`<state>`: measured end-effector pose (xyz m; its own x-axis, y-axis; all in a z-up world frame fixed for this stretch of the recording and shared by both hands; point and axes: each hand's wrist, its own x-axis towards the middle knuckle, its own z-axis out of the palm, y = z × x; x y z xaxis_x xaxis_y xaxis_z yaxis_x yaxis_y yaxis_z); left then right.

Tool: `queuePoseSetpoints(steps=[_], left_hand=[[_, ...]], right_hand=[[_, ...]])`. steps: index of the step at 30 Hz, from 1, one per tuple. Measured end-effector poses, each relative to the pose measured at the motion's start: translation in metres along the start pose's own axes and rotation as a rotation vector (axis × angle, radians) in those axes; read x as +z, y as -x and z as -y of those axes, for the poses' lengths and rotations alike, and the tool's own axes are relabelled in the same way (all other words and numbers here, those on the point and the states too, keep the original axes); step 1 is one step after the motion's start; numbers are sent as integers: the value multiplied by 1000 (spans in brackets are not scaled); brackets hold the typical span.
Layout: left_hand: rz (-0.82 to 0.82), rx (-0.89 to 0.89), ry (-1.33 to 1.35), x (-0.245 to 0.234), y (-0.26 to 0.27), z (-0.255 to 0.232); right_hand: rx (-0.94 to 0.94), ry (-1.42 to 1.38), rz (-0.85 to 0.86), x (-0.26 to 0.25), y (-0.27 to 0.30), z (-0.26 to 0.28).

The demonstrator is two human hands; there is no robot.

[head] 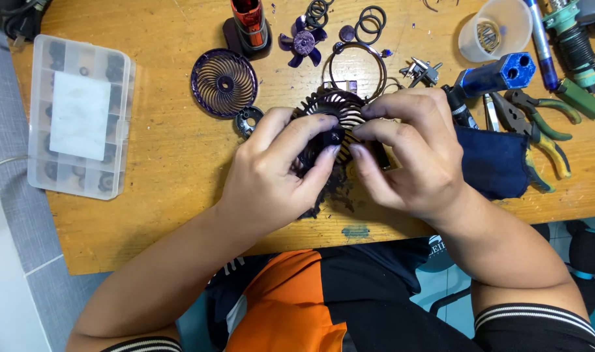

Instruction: Disassembling and cleaning the internal components of a small portable fan on a workbench

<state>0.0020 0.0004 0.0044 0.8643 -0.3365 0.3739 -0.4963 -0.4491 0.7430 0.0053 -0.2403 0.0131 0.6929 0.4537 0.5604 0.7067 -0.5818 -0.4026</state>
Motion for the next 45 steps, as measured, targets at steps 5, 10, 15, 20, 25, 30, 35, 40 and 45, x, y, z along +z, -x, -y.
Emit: queuePoseSetpoints(steps=[5, 10, 15, 20, 25, 30, 35, 40, 45], left_hand=[[-13, -114, 188, -5, -7, -4], [-51, 19, 122, 0, 1, -2], [-44, 117, 193, -1, 4, 5], [15, -143, 597, 12, 27, 12], [112, -476, 795, 2, 2, 1], [79, -467, 766, 7, 0, 5], [12, -560, 723, 9, 1, 2], [-97, -498, 697, 17, 8, -2], [-117, -374, 614, 18, 12, -7]], right_hand=[[181, -221, -67, -1, 4, 0], [578, -796, 44, 4, 8, 4], [513, -656, 58, 0, 9, 3], [475, -647, -18, 1, 18, 5], [520, -666, 14, 1, 14, 8], [495, -654, 66, 1, 10, 1], [48, -127, -116, 0, 6, -6], [-56, -72, -142, 3, 0, -1], [-47, -62, -130, 2, -5, 9]])
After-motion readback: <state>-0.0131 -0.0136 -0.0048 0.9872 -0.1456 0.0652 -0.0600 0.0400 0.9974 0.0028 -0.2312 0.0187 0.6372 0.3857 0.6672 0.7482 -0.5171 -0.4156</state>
